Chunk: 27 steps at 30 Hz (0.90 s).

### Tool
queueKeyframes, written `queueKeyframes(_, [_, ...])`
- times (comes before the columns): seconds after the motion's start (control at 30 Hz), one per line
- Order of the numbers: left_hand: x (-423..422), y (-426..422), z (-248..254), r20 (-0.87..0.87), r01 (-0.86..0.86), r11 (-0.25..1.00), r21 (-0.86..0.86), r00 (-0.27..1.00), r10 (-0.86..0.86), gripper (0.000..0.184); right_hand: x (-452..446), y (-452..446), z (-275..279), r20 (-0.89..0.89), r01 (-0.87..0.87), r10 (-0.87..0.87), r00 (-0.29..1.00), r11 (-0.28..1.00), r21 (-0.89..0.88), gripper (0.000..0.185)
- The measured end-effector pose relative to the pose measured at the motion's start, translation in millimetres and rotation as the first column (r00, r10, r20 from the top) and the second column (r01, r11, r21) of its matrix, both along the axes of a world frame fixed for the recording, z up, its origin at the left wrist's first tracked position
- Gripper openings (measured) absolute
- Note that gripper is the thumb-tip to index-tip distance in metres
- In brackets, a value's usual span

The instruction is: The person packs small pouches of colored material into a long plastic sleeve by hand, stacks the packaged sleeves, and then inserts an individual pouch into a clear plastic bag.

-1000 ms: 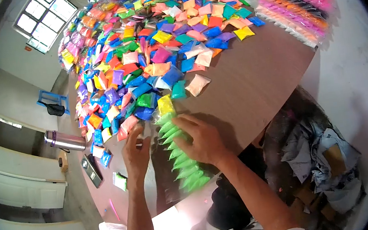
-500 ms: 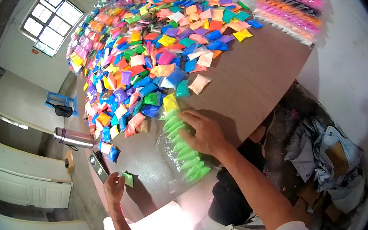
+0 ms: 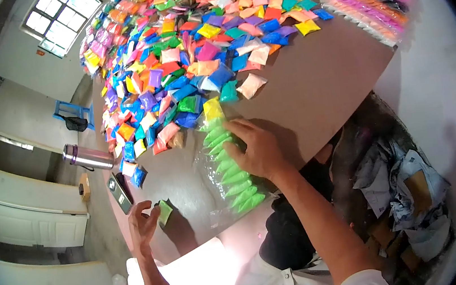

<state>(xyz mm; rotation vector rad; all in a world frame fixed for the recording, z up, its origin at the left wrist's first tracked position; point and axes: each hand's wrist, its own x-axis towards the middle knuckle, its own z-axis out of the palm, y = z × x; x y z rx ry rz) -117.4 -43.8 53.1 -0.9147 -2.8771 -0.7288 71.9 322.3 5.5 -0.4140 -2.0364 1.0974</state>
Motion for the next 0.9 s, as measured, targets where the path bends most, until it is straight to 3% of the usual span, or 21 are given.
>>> queueKeyframes(0.03, [3.5,-1.0,-0.1,0.099,-0.057,0.998,0.031,0.994,0.053,0.035,-0.1,0.2,0.6,-0.006,0.002,-0.001,1.000,1.000,0.007,0.043])
queueKeyframes(0.17, [17.0,-6.2,-2.4,0.181,-0.154,0.987,0.035,0.973,0.146,0.037,0.1,0.2,2.2,0.013,-0.022,0.022,1.000,1.000,-0.013,0.043])
queueKeyframes(0.27, [15.3,-12.2,-5.2,0.290,-0.070,0.994,0.084,0.956,0.042,0.031,0.1,-0.9,1.9,0.005,0.002,-0.002,1.000,1.000,0.018,0.043])
queueKeyframes(0.33, [15.0,-4.8,-3.9,0.503,-0.129,0.959,0.252,0.864,-0.016,0.026,3.8,-1.1,7.5,0.066,-0.019,0.021,0.998,0.999,-0.032,0.046])
queueKeyframes(0.47, [14.3,35.4,17.7,0.546,-0.188,0.921,0.343,0.837,-0.033,0.023,2.9,-0.8,2.9,0.050,0.024,-0.023,0.998,1.000,-0.004,0.044])
queueKeyframes(0.57, [5.9,89.2,20.5,0.370,-0.013,0.858,0.513,0.905,-0.208,0.019,1.6,-0.1,4.4,0.038,0.007,-0.007,0.999,1.000,0.014,0.045])
queueKeyframes(0.63, [2.3,133.7,18.2,0.295,-0.049,0.930,0.365,0.953,-0.065,0.021,3.3,-0.3,7.3,0.050,0.007,-0.007,0.999,1.000,0.009,0.045])
queueKeyframes(0.67, [0.7,168.8,13.0,-0.045,0.135,0.954,0.266,0.991,-0.127,0.023,4.4,1.1,8.2,0.054,0.017,-0.018,0.998,1.000,0.014,0.045])
queueKeyframes(0.83, [-1.3,219.5,-4.6,-0.242,0.298,0.918,0.262,0.941,-0.236,0.021,3.9,0.1,10.0,0.078,0.004,-0.002,0.997,1.000,-0.023,0.048])
queueKeyframes(0.9, [-0.3,227.1,-2.9,-0.221,0.303,0.920,0.248,0.942,-0.251,0.020,4.1,1.1,11.3,0.090,-0.009,0.013,0.996,0.999,-0.045,0.050])
